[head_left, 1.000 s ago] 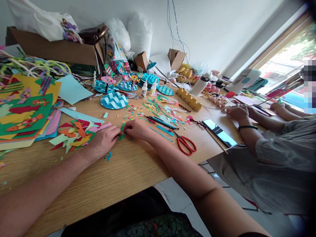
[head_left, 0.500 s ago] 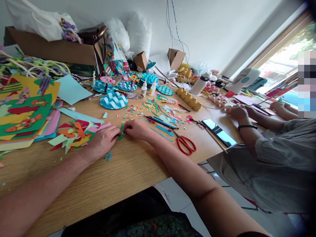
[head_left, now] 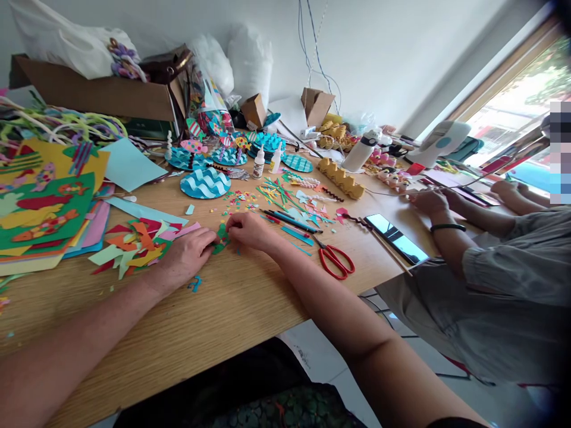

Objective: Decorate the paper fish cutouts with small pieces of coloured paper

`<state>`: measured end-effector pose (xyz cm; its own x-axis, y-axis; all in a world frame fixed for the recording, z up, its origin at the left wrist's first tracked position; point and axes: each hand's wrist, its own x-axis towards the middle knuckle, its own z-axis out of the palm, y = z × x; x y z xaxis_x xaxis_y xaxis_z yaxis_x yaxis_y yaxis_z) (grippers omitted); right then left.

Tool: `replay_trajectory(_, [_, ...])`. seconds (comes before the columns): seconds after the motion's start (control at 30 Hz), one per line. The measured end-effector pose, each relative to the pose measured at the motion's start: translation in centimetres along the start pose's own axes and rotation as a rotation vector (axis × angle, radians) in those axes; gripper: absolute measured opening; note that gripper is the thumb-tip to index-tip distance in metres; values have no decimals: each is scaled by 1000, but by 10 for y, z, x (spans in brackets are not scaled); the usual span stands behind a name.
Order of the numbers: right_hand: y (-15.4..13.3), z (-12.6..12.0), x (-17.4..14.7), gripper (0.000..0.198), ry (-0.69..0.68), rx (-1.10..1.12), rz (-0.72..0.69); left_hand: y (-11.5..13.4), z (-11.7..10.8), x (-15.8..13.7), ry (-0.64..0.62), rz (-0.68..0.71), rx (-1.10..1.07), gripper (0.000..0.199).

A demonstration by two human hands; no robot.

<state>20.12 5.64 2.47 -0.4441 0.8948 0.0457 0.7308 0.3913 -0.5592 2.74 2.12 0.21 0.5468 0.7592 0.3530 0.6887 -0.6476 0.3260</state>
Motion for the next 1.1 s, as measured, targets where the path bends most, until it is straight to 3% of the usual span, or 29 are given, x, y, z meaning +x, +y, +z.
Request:
replay_trajectory(0.3, [5, -2, 2, 24, 55, 55, 33, 3, -9, 1, 12, -215, -215, 13])
replay_trajectory(0.47, [11, 0, 4, 23, 91, 121, 48, 10, -17, 5, 77, -248, -239, 10])
replay_trajectory(0.63, [17, 2, 7, 22, 201, 149, 28, 34, -25, 5, 89, -74, -148, 11])
replay_trajectory(0.9, [14, 3, 4, 21, 305, 183, 9, 91, -36, 2, -19, 373, -8, 28])
replay_trajectory(1.0, [11, 2, 1, 22, 353, 131, -9, 102, -42, 8, -56, 424, 61, 25])
replay_trajectory(1.1, [9, 0, -1, 22, 387, 117, -24, 107, -43, 14, -141, 376, 114, 30])
